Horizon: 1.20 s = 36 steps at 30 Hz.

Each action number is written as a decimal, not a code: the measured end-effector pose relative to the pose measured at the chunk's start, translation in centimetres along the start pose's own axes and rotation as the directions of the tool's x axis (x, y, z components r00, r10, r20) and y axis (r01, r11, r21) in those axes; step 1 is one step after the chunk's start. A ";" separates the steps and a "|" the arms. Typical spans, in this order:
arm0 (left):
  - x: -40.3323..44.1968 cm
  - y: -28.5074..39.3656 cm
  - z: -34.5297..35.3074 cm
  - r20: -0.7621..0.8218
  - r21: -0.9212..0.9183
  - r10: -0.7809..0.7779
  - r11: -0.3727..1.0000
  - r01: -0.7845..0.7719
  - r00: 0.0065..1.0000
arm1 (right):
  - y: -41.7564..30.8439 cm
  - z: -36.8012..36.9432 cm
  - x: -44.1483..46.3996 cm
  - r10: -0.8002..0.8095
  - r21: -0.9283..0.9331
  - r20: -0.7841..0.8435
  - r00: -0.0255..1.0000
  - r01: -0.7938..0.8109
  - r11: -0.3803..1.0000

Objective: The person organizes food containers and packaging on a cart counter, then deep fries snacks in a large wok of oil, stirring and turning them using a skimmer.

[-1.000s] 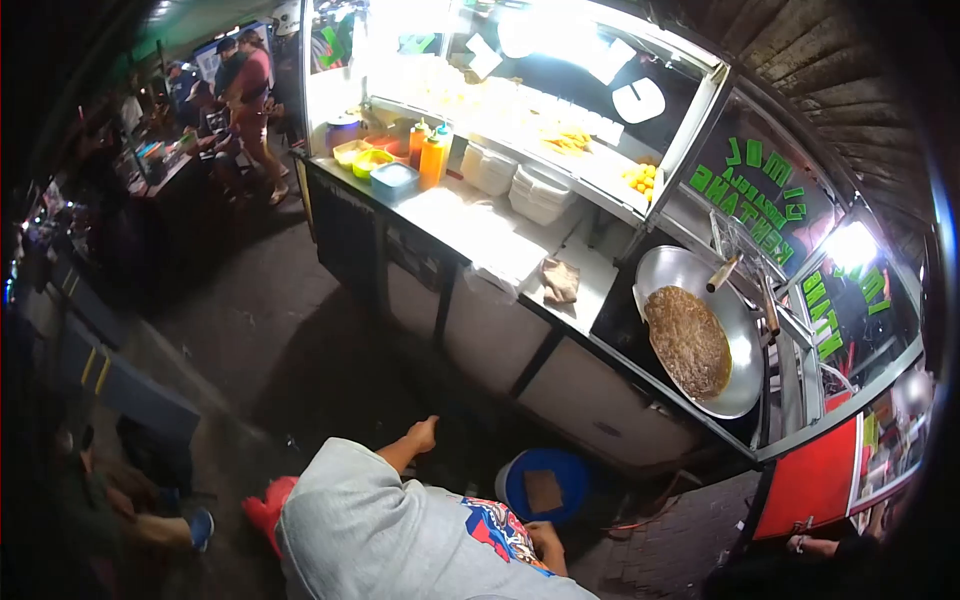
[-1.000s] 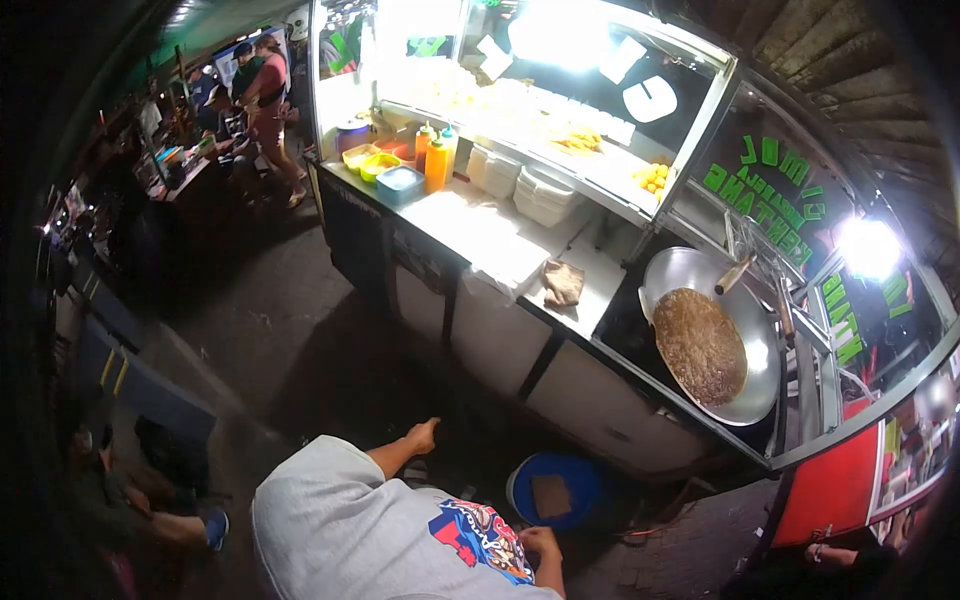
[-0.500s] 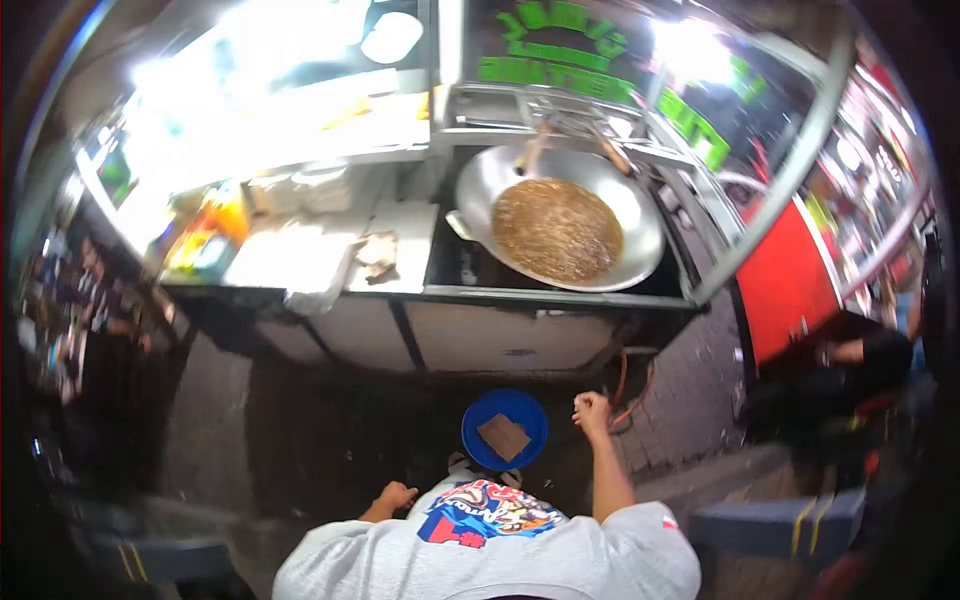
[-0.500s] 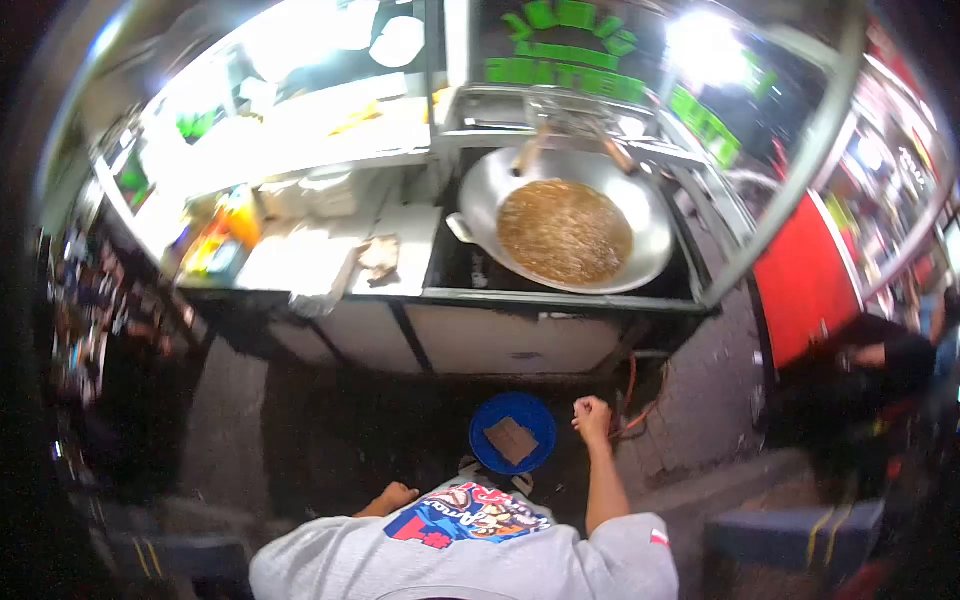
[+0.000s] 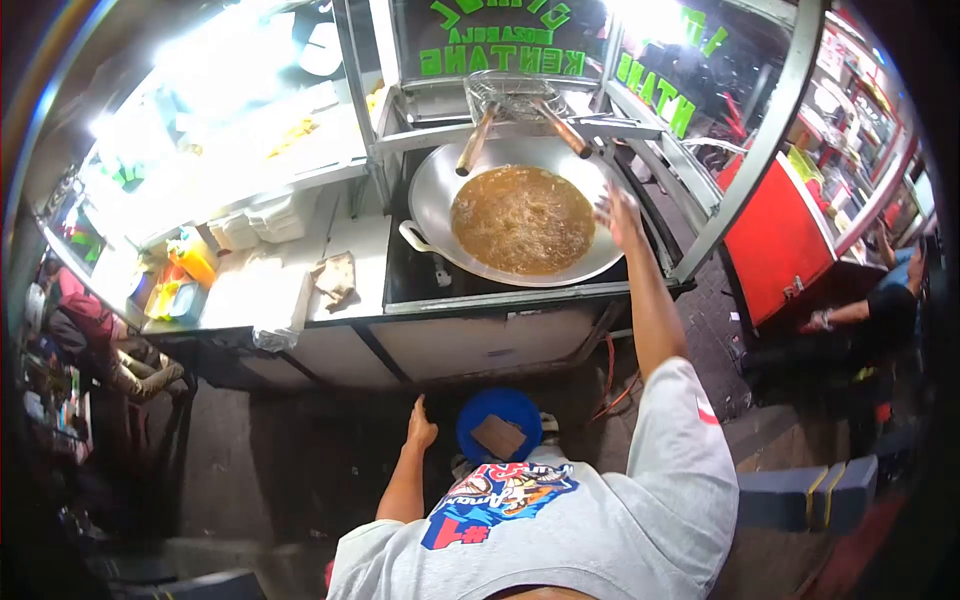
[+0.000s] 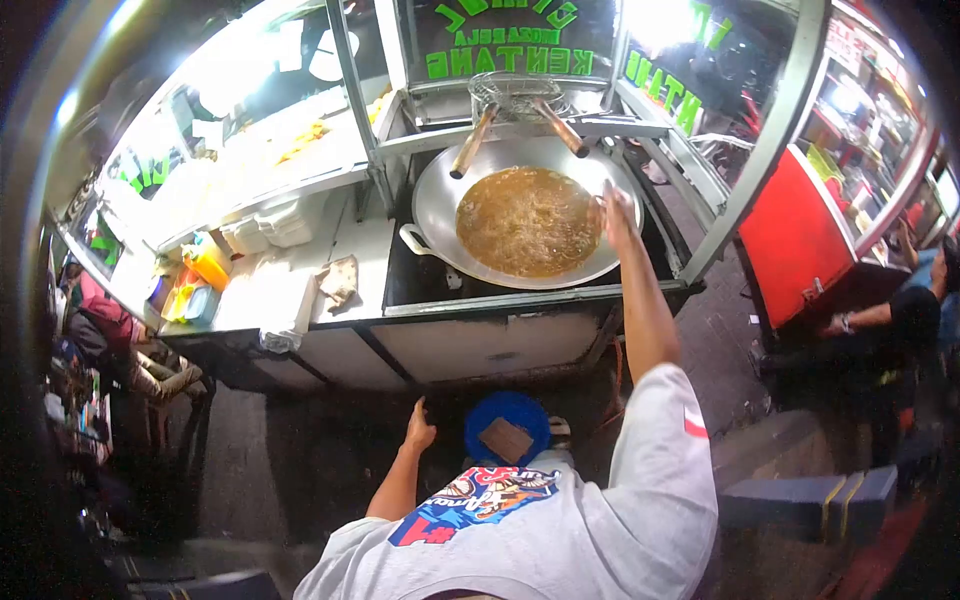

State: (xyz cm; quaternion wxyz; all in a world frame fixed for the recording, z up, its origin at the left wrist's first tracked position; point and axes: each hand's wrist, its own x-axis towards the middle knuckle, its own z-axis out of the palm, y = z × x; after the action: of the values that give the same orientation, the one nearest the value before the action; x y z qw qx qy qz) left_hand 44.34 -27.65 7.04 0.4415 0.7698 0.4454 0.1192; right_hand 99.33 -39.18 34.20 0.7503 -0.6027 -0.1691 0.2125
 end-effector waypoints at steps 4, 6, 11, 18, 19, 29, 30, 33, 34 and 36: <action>-3.8 -2.0 4.0 -0.039 0.069 -0.093 0.993 0.096 0.995 | -2.6 2.5 9.1 0.148 0.221 0.071 0.987 -0.160 0.962; -8.9 -4.5 7.2 -0.173 0.078 -0.297 0.946 0.314 0.939 | -2.4 2.9 13.9 0.260 0.250 0.276 0.925 -0.330 0.910; -22.7 -6.6 14.8 0.054 0.206 -0.754 0.650 0.732 0.654 | -1.0 4.3 22.3 0.373 0.062 0.533 0.760 -0.474 0.878; -29.3 -5.1 21.4 0.054 -0.105 -0.824 0.557 0.824 0.564 | -1.3 4.2 17.6 -0.042 -0.106 0.378 0.925 0.089 0.990; -28.5 -4.8 21.2 0.072 -0.131 -0.827 0.546 0.828 0.557 | -1.7 4.3 16.6 -0.102 -0.081 0.386 0.917 0.144 0.986; -18.6 -3.8 19.2 -0.203 -0.338 -0.594 0.789 0.514 0.778 | 1.8 -3.6 -8.9 -0.345 -0.091 0.188 0.920 0.366 0.926; -18.5 -3.8 19.4 -0.201 -0.347 -0.582 0.795 0.498 0.788 | 3.2 -5.6 -11.1 -0.369 -0.127 0.210 0.905 0.399 0.908; -20.5 -1.2 18.7 -0.182 -0.123 -0.496 0.868 0.481 0.849 | 4.0 -10.7 -15.8 -0.459 -0.443 0.302 0.835 0.549 0.709; -21.2 -2.1 19.2 -0.141 -0.088 -0.499 0.867 0.491 0.855 | 3.7 -12.0 -15.8 -0.596 -0.561 0.386 0.704 0.692 0.454; -22.7 -4.2 19.5 -0.049 0.004 -0.499 0.866 0.500 0.865 | 1.9 -14.7 -14.8 -0.477 -0.663 0.464 0.747 0.650 0.373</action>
State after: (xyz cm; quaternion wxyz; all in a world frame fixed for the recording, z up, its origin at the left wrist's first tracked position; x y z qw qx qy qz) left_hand 40.14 -55.91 -2.84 0.4403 0.6293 0.6403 0.0151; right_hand 93.99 -58.82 29.24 0.4064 -0.7498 -0.5128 -0.0980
